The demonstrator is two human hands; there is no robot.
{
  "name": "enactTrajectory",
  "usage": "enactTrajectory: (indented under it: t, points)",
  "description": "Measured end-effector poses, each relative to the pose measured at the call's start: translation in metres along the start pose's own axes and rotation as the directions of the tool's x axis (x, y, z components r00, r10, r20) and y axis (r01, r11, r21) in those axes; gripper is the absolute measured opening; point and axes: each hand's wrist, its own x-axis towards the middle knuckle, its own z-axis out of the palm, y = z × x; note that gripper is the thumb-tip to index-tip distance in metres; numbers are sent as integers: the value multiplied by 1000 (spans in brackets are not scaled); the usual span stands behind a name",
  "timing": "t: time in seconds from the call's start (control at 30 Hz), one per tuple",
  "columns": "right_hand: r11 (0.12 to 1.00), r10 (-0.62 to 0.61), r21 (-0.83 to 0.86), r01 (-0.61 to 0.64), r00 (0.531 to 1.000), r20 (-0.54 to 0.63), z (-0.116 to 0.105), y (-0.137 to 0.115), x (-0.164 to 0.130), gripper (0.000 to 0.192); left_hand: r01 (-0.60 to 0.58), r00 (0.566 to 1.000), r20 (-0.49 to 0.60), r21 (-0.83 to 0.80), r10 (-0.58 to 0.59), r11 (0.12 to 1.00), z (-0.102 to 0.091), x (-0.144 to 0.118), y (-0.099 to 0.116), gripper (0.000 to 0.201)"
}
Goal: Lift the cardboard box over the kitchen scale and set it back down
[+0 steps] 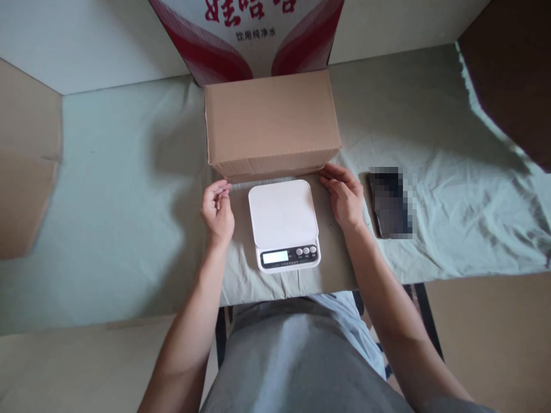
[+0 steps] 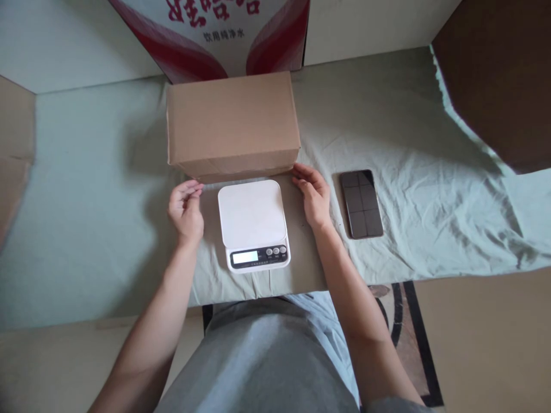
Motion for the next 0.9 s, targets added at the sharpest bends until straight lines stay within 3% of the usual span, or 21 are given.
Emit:
enactTrajectory:
  t: [0.7,0.9]
  points:
    - [998,10,-55,-11,1000,-24,3,-2,-2,31,28,1000,12,36,-28,999,1,-1,4,20]
    - [998,59,13,-59,998,-38,5,-12,1,24,111,994,-12,-100,-113,989,-2,5,3,23]
